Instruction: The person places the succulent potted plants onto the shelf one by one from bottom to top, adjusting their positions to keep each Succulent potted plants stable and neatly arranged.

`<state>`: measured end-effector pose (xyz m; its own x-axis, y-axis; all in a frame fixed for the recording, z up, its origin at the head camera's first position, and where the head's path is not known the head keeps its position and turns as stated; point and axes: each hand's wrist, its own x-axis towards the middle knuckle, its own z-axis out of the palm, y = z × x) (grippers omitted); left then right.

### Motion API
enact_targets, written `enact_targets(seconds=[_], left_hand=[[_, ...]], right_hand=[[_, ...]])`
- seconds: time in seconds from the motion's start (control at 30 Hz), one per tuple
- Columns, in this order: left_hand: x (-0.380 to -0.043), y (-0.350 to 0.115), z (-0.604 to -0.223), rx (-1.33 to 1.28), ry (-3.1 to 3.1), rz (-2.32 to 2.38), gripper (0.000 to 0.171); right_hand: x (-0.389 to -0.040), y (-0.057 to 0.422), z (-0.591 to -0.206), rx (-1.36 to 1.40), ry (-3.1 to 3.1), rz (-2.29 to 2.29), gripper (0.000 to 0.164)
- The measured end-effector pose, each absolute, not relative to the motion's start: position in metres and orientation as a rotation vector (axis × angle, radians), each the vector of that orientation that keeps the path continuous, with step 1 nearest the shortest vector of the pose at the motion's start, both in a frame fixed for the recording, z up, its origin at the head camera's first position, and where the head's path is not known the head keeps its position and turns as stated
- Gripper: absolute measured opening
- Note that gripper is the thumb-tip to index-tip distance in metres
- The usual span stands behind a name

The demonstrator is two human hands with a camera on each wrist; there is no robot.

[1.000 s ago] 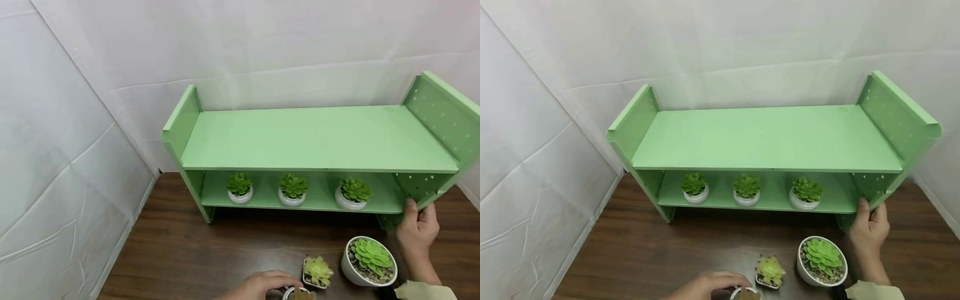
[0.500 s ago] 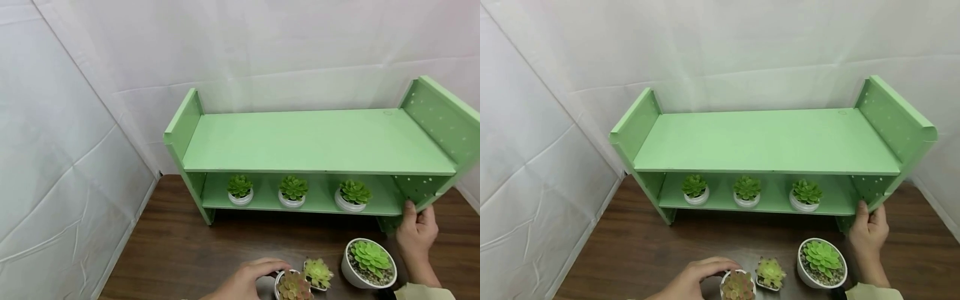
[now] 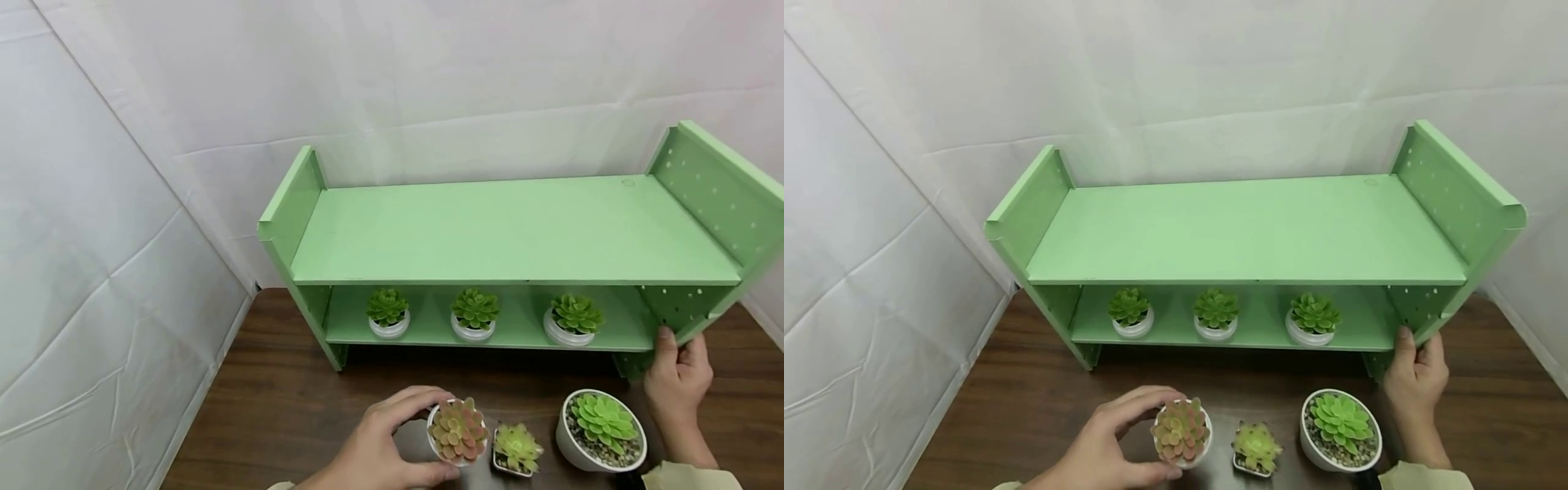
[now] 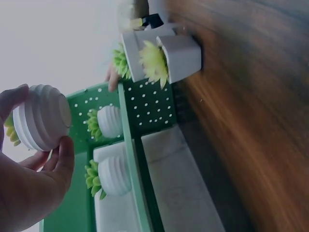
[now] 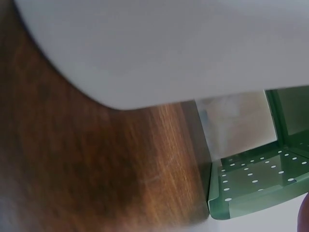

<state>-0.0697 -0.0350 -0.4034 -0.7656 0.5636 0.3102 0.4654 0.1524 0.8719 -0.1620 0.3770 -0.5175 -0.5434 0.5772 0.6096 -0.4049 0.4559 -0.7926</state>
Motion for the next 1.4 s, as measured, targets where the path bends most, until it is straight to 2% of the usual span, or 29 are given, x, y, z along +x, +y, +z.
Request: enact_targets(seconds=[0.2, 0.4, 0.63, 1.4], left_hand=[[-0.075, -0.037, -0.398, 1.12, 2.411, 1.776, 0.063], [-0.076, -0.038, -0.396, 0.939, 2.395, 1.824, 0.062], [-0.08, -0.041, -0.391, 1.014, 2.429, 1.892, 0.065], [-0.087, -0.058, -0.375, 0.863, 2.639, 1.865, 0.063]], right_hand=[[-0.162, 0.376, -0.516, -0.158, -1.725, 1.276, 0.031], [-0.164, 0.377, -0.518, -0.157, -1.715, 1.289, 0.03], [-0.164, 0.376, -0.516, -0.136, -1.689, 1.31, 0.03], [-0.163, 0.376, -0.513, -0.165, -1.728, 1.301, 0.028]])
